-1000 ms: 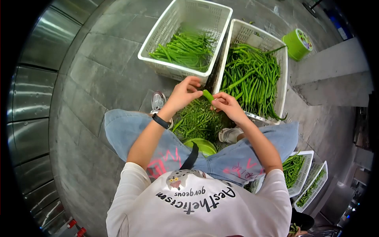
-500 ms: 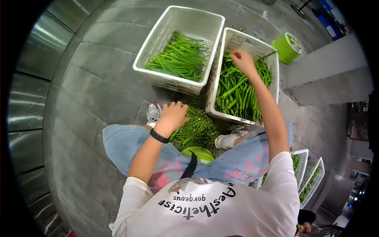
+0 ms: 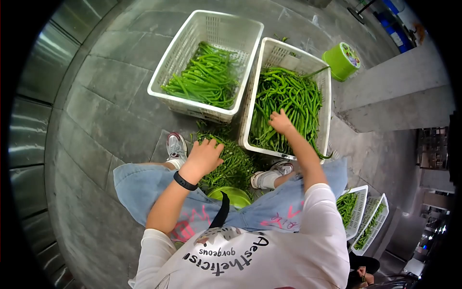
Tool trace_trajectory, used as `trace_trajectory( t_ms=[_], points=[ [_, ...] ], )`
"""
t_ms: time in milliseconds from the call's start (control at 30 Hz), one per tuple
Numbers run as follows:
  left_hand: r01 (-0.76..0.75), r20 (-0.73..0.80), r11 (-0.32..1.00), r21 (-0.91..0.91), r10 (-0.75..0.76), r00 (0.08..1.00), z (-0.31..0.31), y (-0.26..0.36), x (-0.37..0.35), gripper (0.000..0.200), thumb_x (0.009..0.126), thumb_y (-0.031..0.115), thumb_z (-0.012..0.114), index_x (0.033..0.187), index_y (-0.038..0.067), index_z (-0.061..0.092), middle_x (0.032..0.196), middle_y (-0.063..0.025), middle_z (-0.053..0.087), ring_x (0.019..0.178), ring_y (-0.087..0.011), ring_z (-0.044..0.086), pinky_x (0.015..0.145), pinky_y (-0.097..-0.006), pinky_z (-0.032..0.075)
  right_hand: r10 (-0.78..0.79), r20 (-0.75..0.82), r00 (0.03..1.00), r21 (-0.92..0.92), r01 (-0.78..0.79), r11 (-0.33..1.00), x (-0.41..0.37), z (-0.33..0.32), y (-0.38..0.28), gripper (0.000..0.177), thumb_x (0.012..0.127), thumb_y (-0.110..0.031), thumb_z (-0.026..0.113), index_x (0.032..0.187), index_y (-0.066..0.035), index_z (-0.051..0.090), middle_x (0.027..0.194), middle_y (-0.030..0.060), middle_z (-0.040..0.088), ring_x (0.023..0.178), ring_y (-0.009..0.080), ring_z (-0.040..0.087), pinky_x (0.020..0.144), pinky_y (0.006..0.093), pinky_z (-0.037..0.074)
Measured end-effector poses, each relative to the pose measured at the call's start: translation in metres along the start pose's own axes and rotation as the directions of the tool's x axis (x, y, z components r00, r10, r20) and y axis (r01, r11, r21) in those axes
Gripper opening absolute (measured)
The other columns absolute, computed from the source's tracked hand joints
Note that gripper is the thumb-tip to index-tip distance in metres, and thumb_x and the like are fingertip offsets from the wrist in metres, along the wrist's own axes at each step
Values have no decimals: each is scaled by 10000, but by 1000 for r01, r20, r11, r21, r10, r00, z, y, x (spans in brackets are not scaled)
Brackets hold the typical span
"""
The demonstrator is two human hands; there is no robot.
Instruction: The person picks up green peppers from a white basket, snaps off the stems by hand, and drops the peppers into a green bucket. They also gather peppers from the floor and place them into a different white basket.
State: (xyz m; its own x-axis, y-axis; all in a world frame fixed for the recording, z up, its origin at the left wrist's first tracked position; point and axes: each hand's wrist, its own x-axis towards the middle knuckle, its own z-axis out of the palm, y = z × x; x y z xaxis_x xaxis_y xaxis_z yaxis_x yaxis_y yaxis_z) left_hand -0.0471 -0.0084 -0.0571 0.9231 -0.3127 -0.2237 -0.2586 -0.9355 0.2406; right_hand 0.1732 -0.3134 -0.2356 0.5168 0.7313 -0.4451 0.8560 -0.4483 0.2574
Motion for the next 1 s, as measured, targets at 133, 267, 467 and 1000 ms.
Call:
trace_trajectory(
  t_ms=[133, 267, 467, 1000],
  points=[
    [-3, 21, 999, 32, 2, 1000, 9, 1, 2, 370, 768, 306, 683, 1058, 102, 576, 999, -77, 576, 985, -268, 554, 792, -454, 429, -188, 52, 981, -150, 194, 969, -34, -7, 45, 398, 848, -184, 543, 1212, -344, 563, 1196, 68, 513, 1175, 232, 433, 955, 503, 323],
    [-3, 24, 1000, 19, 3, 1000, 12, 2, 6, 358, 766, 301, 686, 1045, 102, 585, 991, -82, 578, 973, -268, 555, 796, -450, 428, -205, 162, 965, -196, 235, 952, -46, 0, 51, 530, 904, -193, 490, 1353, -450, 378, 1367, 77, 384, 1251, 252, 362, 972, 512, 319],
    [15, 75, 1000, -12, -14, 997, 3, 1, 7, 393, 782, 300, 675, 1097, 98, 556, 1020, -97, 558, 996, -288, 542, 820, -458, 427, -373, -41, 927, -215, 357, 909, -45, 24, 16, 313, 863, -201, 510, 1167, -273, 524, 1227, 16, 478, 1198, 233, 395, 951, 518, 337],
    [-17, -78, 999, 40, 20, 997, -10, 11, 6, 347, 780, 256, 674, 1056, 74, 567, 1051, -100, 547, 1026, -282, 516, 831, -451, 410, 507, -642, 576, 662, 82, 745, -114, -146, 47, 406, 646, -44, 714, 1001, -39, 517, 962, 159, 549, 866, 354, 515, 761, 389, 457]
  ],
)
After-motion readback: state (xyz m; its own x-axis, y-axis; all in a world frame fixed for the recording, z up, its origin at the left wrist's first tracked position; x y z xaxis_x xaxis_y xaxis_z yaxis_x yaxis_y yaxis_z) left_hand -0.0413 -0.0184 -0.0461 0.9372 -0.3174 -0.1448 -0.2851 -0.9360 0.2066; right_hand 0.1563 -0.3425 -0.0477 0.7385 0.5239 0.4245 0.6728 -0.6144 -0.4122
